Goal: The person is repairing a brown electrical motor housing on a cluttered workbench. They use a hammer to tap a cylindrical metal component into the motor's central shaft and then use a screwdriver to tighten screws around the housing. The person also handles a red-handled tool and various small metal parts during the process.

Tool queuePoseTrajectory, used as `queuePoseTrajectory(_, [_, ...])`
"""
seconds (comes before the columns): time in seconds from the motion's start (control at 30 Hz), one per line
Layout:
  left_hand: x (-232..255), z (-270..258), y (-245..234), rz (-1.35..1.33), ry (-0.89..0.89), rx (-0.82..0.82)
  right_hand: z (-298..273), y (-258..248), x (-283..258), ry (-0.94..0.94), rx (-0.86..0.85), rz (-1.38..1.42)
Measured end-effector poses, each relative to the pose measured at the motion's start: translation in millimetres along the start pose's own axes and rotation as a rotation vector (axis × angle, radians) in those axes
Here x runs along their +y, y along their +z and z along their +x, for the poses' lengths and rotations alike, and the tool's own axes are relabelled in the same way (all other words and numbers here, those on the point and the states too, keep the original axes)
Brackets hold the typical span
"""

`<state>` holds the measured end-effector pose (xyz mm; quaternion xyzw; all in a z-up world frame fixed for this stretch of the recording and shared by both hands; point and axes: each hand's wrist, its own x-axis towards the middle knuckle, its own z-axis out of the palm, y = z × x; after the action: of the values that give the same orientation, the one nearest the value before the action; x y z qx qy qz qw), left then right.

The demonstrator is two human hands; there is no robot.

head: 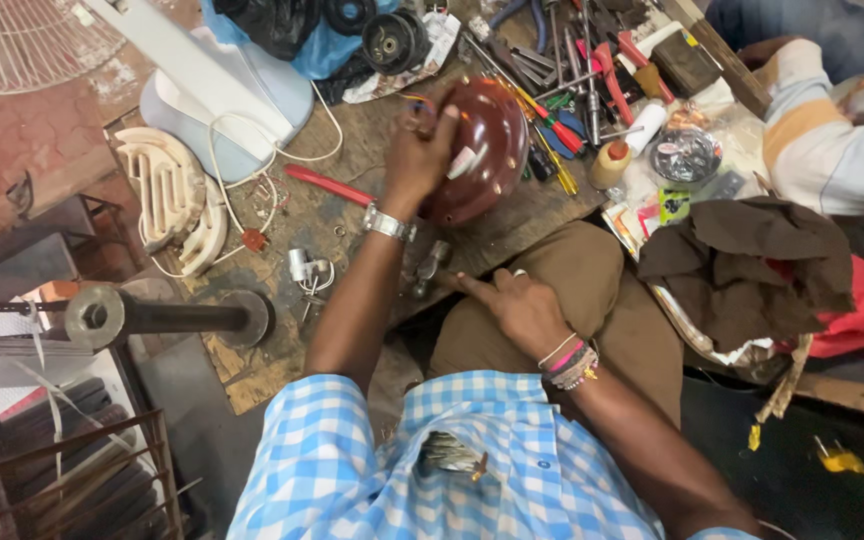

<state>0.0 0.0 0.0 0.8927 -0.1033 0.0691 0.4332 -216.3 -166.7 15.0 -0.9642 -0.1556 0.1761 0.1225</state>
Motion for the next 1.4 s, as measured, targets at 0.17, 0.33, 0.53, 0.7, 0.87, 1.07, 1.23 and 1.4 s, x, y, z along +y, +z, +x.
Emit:
queuePoseTrajectory(0.17, [24,-8,3,0.387,0.003,-0.095,5,-20,19,-0.266,0.427,0.114])
queuePoseTrajectory(0.33, [6,-13,20,0.399,-0.02,-0.156,14,-23,58,0.02,0.639,0.308])
queuePoseTrajectory(0.53, [-2,-9,25,0.487,0.085,-0.184,69,-13,88,0.173,0.766,0.674])
queuePoseTrajectory(0.7, [2,-9,24,0.477,0.047,-0.219,75,2,90,0.07,0.892,0.585])
queuePoseTrajectory(0.87, [4,-9,25,0.506,0.037,-0.226,72,3,91,0.137,0.877,0.671])
queuePoseTrajectory(1.07, [4,-10,23,0.483,0.021,-0.227,73,7,92,0.143,0.911,0.642])
queuePoseTrajectory(1.23, [2,-9,24,0.492,0.008,-0.259,68,9,92,0.128,0.92,0.66])
queuePoseTrajectory(1.4, [-7,2,2,0.463,0.015,-0.426,66,12,93,0.098,0.947,0.636])
